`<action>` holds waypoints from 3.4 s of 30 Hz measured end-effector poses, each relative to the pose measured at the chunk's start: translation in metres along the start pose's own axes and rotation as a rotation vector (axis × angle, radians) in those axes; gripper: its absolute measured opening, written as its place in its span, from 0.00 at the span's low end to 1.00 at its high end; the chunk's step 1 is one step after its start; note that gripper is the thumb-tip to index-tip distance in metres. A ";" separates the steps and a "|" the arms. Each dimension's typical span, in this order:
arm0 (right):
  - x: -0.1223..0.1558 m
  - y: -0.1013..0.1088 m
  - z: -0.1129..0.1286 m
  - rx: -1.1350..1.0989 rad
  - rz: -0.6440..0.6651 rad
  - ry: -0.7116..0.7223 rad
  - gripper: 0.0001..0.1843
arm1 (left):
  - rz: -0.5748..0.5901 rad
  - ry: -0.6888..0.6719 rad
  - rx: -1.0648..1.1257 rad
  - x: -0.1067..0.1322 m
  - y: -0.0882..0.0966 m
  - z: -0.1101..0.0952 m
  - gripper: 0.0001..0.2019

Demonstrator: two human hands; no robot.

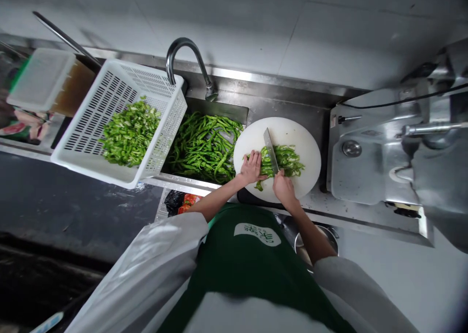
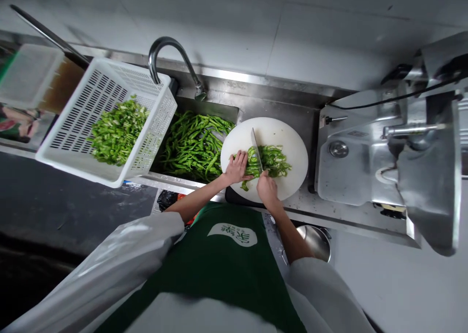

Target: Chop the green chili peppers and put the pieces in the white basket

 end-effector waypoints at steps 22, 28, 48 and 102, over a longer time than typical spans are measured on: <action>0.008 -0.008 0.026 0.022 -0.026 0.046 0.15 | -0.146 0.133 0.191 0.047 0.001 0.009 0.52; 0.021 0.011 0.012 0.037 -0.076 0.048 0.17 | -0.391 0.150 0.375 0.064 0.006 0.018 0.45; 0.037 0.000 0.023 0.134 -0.056 0.166 0.18 | -0.652 0.294 0.517 0.087 -0.012 0.033 0.33; 0.058 0.003 -0.003 0.092 -0.054 0.091 0.19 | -0.819 0.074 0.516 0.098 -0.013 0.025 0.17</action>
Point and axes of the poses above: each hand's wrist, its own x-axis away from the middle knuckle, its own y-axis out of the back of the hand, z = x × y, the point moved 8 cm from there along -x, towards the middle knuckle, and after that the axes turned 13 degrees about -y, right-handed, at the moved point
